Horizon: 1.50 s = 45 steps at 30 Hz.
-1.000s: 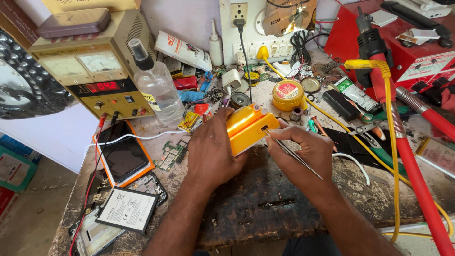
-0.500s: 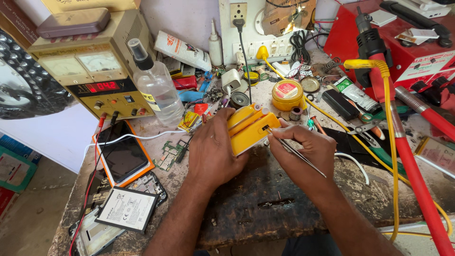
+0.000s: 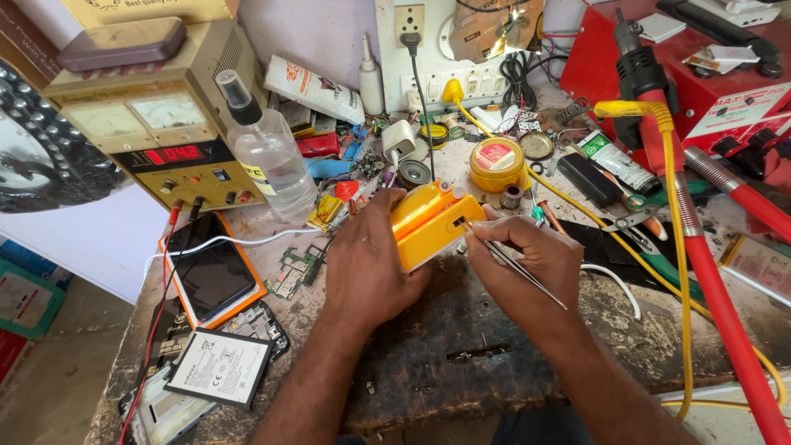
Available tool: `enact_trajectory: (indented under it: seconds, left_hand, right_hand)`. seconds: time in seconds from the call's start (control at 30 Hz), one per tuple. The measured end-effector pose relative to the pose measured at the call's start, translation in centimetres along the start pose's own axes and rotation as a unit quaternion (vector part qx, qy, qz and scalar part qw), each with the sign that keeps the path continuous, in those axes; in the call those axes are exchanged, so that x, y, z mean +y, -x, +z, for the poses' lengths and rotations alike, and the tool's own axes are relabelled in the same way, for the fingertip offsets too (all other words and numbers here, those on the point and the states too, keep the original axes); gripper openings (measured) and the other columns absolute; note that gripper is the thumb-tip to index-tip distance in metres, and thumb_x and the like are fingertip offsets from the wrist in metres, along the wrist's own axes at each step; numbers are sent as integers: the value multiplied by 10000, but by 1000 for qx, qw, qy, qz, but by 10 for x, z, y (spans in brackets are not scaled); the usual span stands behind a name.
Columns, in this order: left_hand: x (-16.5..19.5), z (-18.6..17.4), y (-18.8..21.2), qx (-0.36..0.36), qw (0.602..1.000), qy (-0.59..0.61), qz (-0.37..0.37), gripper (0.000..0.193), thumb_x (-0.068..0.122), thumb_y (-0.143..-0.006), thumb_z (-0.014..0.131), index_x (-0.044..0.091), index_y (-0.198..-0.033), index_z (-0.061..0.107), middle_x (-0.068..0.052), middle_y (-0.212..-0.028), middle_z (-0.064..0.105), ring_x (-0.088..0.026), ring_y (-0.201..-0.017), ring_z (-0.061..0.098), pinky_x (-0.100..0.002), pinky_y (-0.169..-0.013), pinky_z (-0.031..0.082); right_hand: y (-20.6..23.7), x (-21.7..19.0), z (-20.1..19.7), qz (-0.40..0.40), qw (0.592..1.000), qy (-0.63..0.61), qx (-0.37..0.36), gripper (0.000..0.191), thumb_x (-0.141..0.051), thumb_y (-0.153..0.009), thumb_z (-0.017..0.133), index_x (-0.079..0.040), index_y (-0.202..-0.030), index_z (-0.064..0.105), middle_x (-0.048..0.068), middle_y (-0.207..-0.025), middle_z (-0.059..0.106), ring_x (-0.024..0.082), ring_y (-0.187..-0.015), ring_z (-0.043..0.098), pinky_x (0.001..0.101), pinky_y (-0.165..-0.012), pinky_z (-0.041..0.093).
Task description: The person uses pliers to remove a small white plastic piece from a yellow and white plastic device. They then use a soldering iron to apply solder to the piece and insert it into a slot on the device. The person repeats this process with a second piece, soldering and inserting it into another slot.
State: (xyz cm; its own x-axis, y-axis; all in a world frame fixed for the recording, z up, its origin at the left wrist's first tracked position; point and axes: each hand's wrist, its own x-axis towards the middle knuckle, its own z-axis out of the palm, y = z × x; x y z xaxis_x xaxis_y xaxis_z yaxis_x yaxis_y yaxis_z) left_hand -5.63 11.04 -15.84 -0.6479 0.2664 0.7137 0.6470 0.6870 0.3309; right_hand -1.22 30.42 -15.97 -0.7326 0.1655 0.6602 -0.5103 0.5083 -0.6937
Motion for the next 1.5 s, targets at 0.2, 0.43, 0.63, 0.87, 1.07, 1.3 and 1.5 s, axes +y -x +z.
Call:
enact_trajectory:
  seconds: [0.2, 0.43, 0.63, 0.87, 1.07, 1.3, 1.5]
  left_hand:
    - [1, -1, -1, -10, 1000, 4, -7, 843, 206, -646, 884, 31, -1348, 451, -193, -1146, 686, -382, -1015, 675, -476, -895, 523]
    - [0, 0, 0, -10, 1000, 5, -8, 857, 215, -640, 892, 33, -1350, 449, -187, -1152, 688, -380, -1020, 675, -477, -898, 521]
    - [-3, 0, 1, 2, 1000, -2, 13, 873, 200, -621, 888, 18, -1357, 454, -194, -1199, 673, -385, -1071, 662, -478, -939, 513]
    - [-4, -1, 3, 4, 1000, -13, 22, 872, 197, -628, 885, 9, -1366, 461, -192, -1209, 664, -390, -1086, 654, -486, -943, 511]
    - [-4, -4, 2, -10, 1000, -11, 10, 880, 196, -611, 887, 10, -1363, 469, -194, -1191, 669, -395, -1075, 648, -493, -945, 505]
    - [-9, -12, 2, -16, 997, -54, 55, 858, 182, -612, 871, -3, -1354, 483, -212, -1212, 653, -397, -1157, 633, -504, -1013, 486]
    - [-8, -18, 0, -34, 997, -38, 58, 803, 184, -633, 865, 16, -1333, 511, -187, -1274, 645, -385, -1151, 629, -486, -992, 488]
  right_hand:
    - [-2, -4, -1, 29, 999, 20, 1, 110, -72, -856, 798, -32, -957, 778, 61, -932, 808, 148, -1024, 756, 277, -900, 583]
    - [-2, -4, -3, -17, 1000, -2, -7, 116, -57, -869, 791, -4, -971, 775, 86, -971, 804, 156, -1083, 755, 293, -963, 576]
    - [-2, 0, -2, 0, 1000, -11, -16, 124, -63, -857, 804, -8, -967, 788, 80, -939, 807, 151, -1024, 767, 289, -941, 587]
    - [-1, 0, 0, 8, 1000, -3, -17, 125, -69, -851, 810, -12, -961, 792, 74, -932, 808, 142, -1014, 769, 290, -946, 586]
    - [1, -1, 0, -9, 1000, 8, -17, 130, -50, -862, 806, -16, -986, 791, 72, -949, 807, 139, -1051, 758, 285, -956, 577]
    - [-3, 13, -32, 109, 986, -125, -3, 258, -104, -845, 821, -47, -1089, 758, 38, -985, 769, 52, -859, 692, 220, -750, 565]
    - [-13, 41, -96, 141, 933, 324, -65, 332, -364, -992, 669, -78, -1132, 764, 191, -909, 768, 286, -838, 726, 438, -755, 550]
